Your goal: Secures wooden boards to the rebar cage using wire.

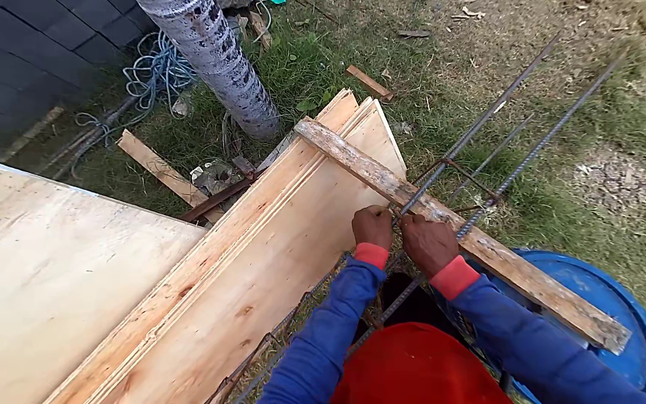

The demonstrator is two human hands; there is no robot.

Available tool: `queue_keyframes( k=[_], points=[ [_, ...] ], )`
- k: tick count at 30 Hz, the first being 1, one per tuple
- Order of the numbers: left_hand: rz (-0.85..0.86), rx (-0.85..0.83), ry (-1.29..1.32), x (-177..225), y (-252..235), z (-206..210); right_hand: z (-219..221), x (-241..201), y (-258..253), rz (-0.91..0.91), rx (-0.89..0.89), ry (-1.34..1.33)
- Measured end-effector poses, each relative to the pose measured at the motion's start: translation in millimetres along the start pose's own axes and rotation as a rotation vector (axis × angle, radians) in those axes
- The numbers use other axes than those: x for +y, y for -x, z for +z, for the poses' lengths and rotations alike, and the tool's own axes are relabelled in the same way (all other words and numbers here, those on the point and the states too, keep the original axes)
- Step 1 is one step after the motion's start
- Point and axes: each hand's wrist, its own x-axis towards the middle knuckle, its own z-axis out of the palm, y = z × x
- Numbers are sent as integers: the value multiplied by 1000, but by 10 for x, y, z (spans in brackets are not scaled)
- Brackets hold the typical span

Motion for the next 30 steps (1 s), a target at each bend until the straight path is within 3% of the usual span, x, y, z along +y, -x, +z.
queue_keyframes(
  k=[7,10,14,19,24,30],
  points=[
    [725,182,-385,-325,32,239,53,38,13,-26,55,-15],
    [886,216,-483,-495,17,311,65,78,5,-26,49,-39],
    [850,221,-423,-566,4,381,-162,287,107,67,-75,-193],
    [802,219,-312,-587,15,426,-298,423,272,-9,-101,-32],
    [665,232,-173,-589,46,398,-385,246,296,-399,-3,280],
    [663,164,-74,-606,61,317,-819,23,-98,-1033,-206,652]
  ],
)
